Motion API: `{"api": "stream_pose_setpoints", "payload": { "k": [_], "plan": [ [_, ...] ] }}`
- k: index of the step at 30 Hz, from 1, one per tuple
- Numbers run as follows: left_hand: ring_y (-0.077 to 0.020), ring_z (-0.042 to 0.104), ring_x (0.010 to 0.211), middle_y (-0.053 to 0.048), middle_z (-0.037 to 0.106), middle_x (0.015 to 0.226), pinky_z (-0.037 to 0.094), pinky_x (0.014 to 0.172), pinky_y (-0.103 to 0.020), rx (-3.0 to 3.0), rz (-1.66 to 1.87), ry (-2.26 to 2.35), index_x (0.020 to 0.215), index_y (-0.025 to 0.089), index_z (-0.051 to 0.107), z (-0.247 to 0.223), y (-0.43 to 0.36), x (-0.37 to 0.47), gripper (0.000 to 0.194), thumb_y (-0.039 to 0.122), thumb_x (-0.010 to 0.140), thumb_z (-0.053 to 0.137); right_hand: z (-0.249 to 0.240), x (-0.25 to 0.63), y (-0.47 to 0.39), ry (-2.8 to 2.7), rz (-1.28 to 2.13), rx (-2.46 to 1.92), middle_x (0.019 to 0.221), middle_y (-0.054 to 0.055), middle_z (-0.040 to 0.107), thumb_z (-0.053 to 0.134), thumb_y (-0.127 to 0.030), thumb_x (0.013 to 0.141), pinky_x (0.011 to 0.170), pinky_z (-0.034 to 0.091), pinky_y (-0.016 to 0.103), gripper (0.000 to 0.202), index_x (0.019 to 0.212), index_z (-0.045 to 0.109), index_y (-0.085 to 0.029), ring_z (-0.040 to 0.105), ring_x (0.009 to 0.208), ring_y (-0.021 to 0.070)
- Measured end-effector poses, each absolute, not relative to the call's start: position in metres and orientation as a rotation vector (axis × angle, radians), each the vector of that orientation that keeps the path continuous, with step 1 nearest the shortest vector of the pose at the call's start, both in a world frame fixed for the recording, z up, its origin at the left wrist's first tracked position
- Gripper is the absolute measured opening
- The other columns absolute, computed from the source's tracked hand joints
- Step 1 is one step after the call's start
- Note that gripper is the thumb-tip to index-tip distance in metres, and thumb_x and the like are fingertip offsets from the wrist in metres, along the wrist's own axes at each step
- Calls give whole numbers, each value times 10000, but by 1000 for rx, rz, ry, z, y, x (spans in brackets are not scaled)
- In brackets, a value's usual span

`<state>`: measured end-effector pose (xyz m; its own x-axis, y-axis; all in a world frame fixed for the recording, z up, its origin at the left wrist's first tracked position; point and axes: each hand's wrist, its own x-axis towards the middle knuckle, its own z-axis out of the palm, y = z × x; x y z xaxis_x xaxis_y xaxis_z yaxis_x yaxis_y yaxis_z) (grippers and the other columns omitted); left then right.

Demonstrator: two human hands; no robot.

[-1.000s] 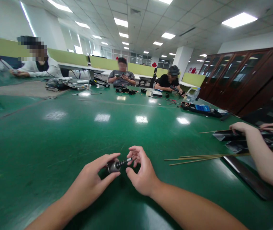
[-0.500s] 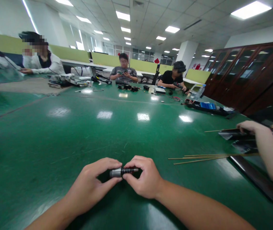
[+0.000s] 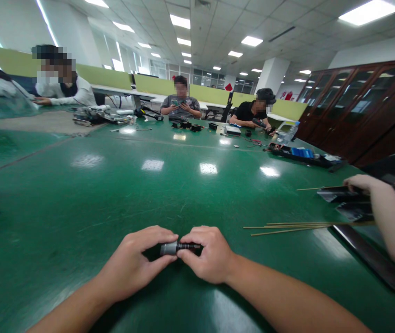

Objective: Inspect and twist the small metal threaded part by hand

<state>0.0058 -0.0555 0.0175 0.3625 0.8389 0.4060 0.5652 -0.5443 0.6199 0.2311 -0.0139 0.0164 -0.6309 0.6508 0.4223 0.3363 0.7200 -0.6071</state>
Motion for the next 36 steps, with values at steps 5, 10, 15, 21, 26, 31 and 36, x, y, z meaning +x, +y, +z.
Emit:
{"api": "stream_pose_setpoints", "payload": {
  "k": [5, 10, 15, 21, 26, 31, 36],
  "plan": [
    [-161, 667, 997, -15, 710, 1076, 540, 897, -281, 2250, 1027, 1265, 1116, 272, 674, 18, -55, 5, 273, 251, 848, 721, 18, 232, -15, -2259, 686, -738, 822, 37, 692, 667, -244, 847, 688, 466, 277, 162, 987, 721, -183, 632, 722, 169],
    [-157, 666, 996, -13, 709, 1081, 540, 892, -278, 2269, 1025, 1253, 1135, 276, 664, 18, -55, 4, 293, 243, 850, 722, 19, 231, -16, -2249, 688, -737, 800, 33, 682, 657, -241, 865, 685, 453, 272, 121, 944, 723, -177, 624, 715, 161],
    [-160, 668, 985, -21, 713, 1068, 543, 881, -277, 2305, 1055, 1241, 1136, 265, 665, 20, -56, 4, 296, 236, 847, 724, 20, 232, -16, -2249, 689, -732, 796, 33, 683, 658, -242, 865, 681, 455, 277, 115, 937, 725, -183, 623, 713, 165],
    [-161, 669, 980, -22, 712, 1070, 541, 876, -278, 2315, 1047, 1270, 1129, 267, 667, 23, -56, 1, 290, 234, 846, 720, 22, 232, -16, -2227, 694, -740, 786, 32, 685, 656, -243, 866, 686, 466, 280, 110, 926, 730, -188, 628, 711, 167],
    [-162, 675, 978, -19, 715, 1067, 543, 877, -276, 2312, 1043, 1276, 1128, 274, 670, 23, -55, -1, 289, 241, 845, 720, 24, 232, -16, -2219, 707, -753, 795, 35, 693, 652, -241, 867, 689, 475, 285, 113, 930, 731, -189, 634, 714, 170],
    [-166, 677, 985, -23, 715, 1074, 545, 883, -278, 2308, 1045, 1272, 1129, 269, 674, 22, -55, -1, 291, 239, 843, 719, 23, 232, -17, -2208, 704, -755, 782, 35, 690, 658, -254, 856, 674, 475, 284, 114, 919, 729, -191, 631, 695, 169],
    [-169, 676, 997, -23, 716, 1083, 543, 896, -284, 2311, 1049, 1280, 1135, 273, 673, 21, -55, -2, 300, 245, 841, 723, 21, 230, -16, -2177, 705, -774, 763, 31, 684, 696, -289, 841, 655, 465, 277, 122, 899, 732, -187, 622, 671, 160]
  ]
}}
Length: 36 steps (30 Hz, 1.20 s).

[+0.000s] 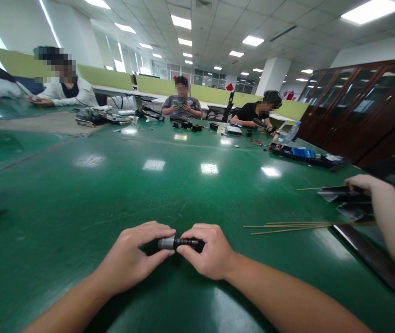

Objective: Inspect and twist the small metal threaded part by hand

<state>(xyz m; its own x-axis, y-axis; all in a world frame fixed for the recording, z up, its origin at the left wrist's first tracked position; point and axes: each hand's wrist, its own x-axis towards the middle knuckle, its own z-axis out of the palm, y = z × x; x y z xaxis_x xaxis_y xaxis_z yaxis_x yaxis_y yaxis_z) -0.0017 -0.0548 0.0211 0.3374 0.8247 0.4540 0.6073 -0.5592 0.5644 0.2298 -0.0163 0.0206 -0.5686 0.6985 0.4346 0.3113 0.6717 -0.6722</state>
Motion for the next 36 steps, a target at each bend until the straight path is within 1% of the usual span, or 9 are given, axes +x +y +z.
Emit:
{"api": "stream_pose_setpoints", "payload": {
  "k": [9, 27, 36],
  "plan": [
    [-182, 681, 985, -41, 719, 1077, 552, 884, -293, 2325, 1050, 1291, 1131, 255, 680, 23, -56, -3, 288, 250, 845, 714, 21, 228, -17, -2159, 697, -802, 752, 27, 694, 692, -288, 853, 657, 470, 280, 107, 884, 739, -197, 631, 669, 162],
    [-147, 678, 992, 5, 722, 1081, 536, 900, -257, 2372, 1054, 1306, 1139, 291, 669, 25, -55, -4, 312, 247, 836, 730, 23, 230, -17, -2143, 745, -819, 761, 29, 690, 680, -268, 862, 675, 469, 280, 102, 877, 736, -184, 632, 683, 161],
    [-126, 670, 992, 32, 715, 1087, 525, 897, -234, 2403, 1068, 1311, 1150, 308, 649, 24, -54, -6, 334, 245, 834, 736, 24, 230, -17, -2112, 782, -876, 732, 15, 682, 684, -260, 863, 646, 430, 257, 104, 845, 736, -172, 612, 665, 140]
  ]
}}
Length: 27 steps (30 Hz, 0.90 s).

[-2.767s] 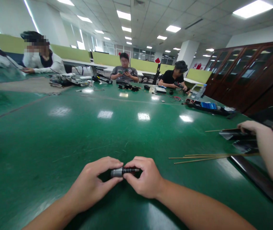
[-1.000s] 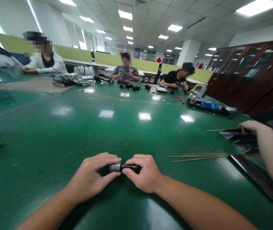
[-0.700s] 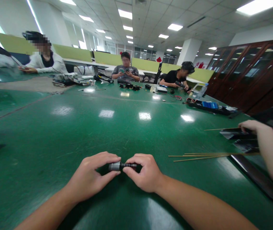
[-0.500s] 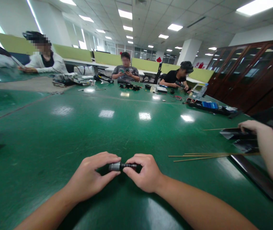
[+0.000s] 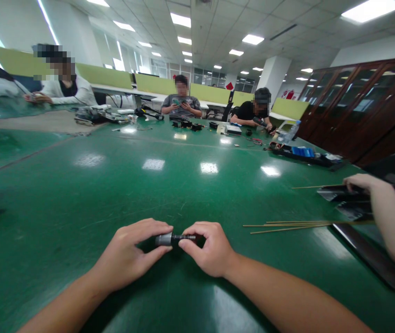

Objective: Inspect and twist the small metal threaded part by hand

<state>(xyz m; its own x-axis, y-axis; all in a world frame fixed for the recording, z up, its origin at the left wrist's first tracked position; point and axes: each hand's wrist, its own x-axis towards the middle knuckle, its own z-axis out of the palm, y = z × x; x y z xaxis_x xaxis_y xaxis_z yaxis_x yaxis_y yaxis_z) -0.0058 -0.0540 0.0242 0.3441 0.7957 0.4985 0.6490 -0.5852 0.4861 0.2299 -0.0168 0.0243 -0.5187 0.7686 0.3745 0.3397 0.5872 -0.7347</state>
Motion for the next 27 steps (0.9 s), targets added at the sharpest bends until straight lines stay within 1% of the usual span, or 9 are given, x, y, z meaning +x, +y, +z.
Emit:
{"api": "stream_pose_setpoints", "payload": {
  "k": [14, 27],
  "plan": [
    [-132, 674, 991, 30, 717, 1088, 532, 897, -245, 2392, 1060, 1340, 1155, 314, 652, 21, -52, -9, 340, 258, 832, 741, 22, 229, -16, -2065, 822, -927, 715, 8, 670, 687, -280, 860, 626, 410, 250, 120, 860, 748, -177, 587, 649, 134],
    [-134, 679, 997, 29, 721, 1084, 536, 903, -250, 2390, 1086, 1373, 1147, 315, 655, 23, -50, -12, 339, 267, 824, 747, 24, 229, -15, -1974, 898, -965, 670, -1, 633, 687, -268, 850, 592, 399, 235, 122, 830, 748, -164, 550, 607, 121]
  ]
}}
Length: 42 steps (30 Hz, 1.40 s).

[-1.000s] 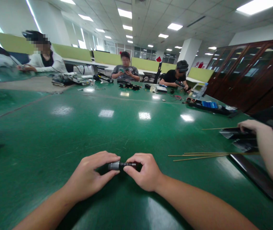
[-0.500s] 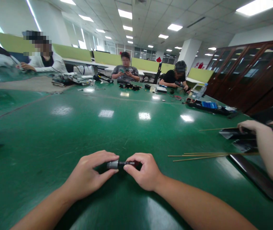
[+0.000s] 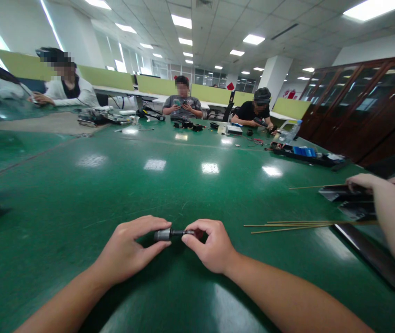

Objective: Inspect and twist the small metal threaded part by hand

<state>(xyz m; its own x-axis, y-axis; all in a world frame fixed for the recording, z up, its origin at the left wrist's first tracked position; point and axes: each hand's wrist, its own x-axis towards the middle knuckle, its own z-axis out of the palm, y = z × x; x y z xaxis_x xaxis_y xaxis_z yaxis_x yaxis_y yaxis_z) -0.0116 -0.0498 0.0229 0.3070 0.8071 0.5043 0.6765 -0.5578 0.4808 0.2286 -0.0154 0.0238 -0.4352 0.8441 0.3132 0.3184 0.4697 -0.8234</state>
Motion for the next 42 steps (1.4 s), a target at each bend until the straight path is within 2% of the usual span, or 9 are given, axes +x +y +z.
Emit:
{"api": "stream_pose_setpoints", "payload": {
  "k": [24, 30, 34, 37, 40, 42],
  "plan": [
    [-198, 682, 1023, -45, 716, 1118, 555, 904, -324, 2385, 1101, 1382, 1154, 260, 668, 24, -47, -20, 336, 265, 825, 736, 21, 229, -14, -1931, 896, -968, 690, 7, 642, 681, -280, 856, 605, 416, 244, 129, 845, 742, -167, 561, 626, 130],
    [-205, 688, 1011, -41, 717, 1109, 553, 903, -315, 2352, 1069, 1464, 1156, 257, 665, 25, -47, -24, 348, 325, 822, 737, 23, 232, -13, -1869, 884, -943, 688, 10, 635, 686, -285, 850, 621, 421, 253, 133, 824, 733, -163, 554, 632, 134],
    [-236, 684, 1019, -69, 711, 1112, 555, 897, -339, 2274, 1028, 1638, 1157, 241, 670, 28, -39, -31, 408, 431, 803, 746, 20, 236, -12, -1693, 947, -856, 654, 20, 596, 555, -381, 955, 626, 436, 268, 311, 782, 675, -152, 552, 613, 140],
    [-241, 701, 994, -93, 717, 1118, 571, 873, -345, 2057, 1116, 1782, 1237, 215, 647, 27, -28, -37, 487, 485, 836, 700, 16, 237, -10, -1593, 1059, -783, 606, 11, 543, 433, -453, 1005, 568, 421, 261, 421, 747, 593, -161, 520, 551, 131],
    [-226, 716, 1005, -103, 724, 1153, 591, 821, -295, 1808, 1236, 1787, 1336, 169, 586, 25, -21, -51, 515, 478, 923, 592, 16, 237, -11, -1565, 1087, -776, 571, 0, 502, 386, -484, 1019, 561, 413, 257, 459, 704, 522, -178, 494, 539, 127],
    [-218, 702, 1059, -83, 717, 1185, 593, 805, -258, 1791, 1244, 1752, 1329, 153, 582, 29, -23, -67, 476, 447, 957, 553, 18, 238, -12, -1577, 1084, -768, 561, -4, 491, 373, -483, 1026, 564, 409, 254, 461, 708, 513, -180, 483, 538, 125]
  ]
}}
